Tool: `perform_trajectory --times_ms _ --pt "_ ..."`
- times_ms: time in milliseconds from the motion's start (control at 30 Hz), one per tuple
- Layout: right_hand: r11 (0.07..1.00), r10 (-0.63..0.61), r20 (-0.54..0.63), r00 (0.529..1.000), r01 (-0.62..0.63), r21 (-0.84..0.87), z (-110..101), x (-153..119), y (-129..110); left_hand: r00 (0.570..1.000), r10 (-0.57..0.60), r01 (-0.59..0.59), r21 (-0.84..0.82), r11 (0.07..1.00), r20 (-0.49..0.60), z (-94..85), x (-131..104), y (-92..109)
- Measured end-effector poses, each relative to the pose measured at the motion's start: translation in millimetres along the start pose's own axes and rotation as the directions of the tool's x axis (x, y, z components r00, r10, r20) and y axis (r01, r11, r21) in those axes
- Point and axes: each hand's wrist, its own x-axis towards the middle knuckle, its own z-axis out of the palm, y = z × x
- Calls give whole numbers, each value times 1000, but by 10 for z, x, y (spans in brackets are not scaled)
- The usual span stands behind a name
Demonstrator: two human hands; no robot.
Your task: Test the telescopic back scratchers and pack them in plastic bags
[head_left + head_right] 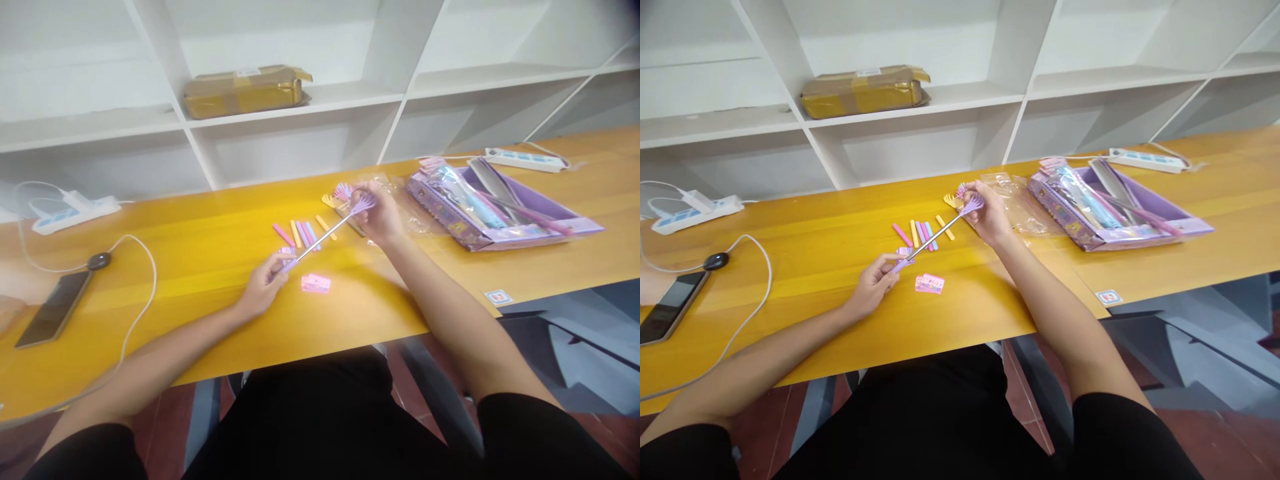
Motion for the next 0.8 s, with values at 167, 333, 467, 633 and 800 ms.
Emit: perform_trajectory --times_ms 167,333,467,633,800 --pt "992 -68 -34 997 64 -109 -102 16 21 1000 -18 17 20 1000 25 -14 7 27" --pt "976 -42 28 999 47 -211 -38 -49 74 999 -35 34 62 998 13 -37 -6 72" --pt "967 -26 83 996 46 -251 9 -91 100 999 -42 43 82 996 -8 -43 -21 84" --pt "960 -4 143 990 44 -275 69 -157 119 998 -54 58 98 993 -37 -53 -37 78" --pt "968 5 132 991 29 -251 93 -177 144 997 -53 58 103 993 -50 -58 -50 87"
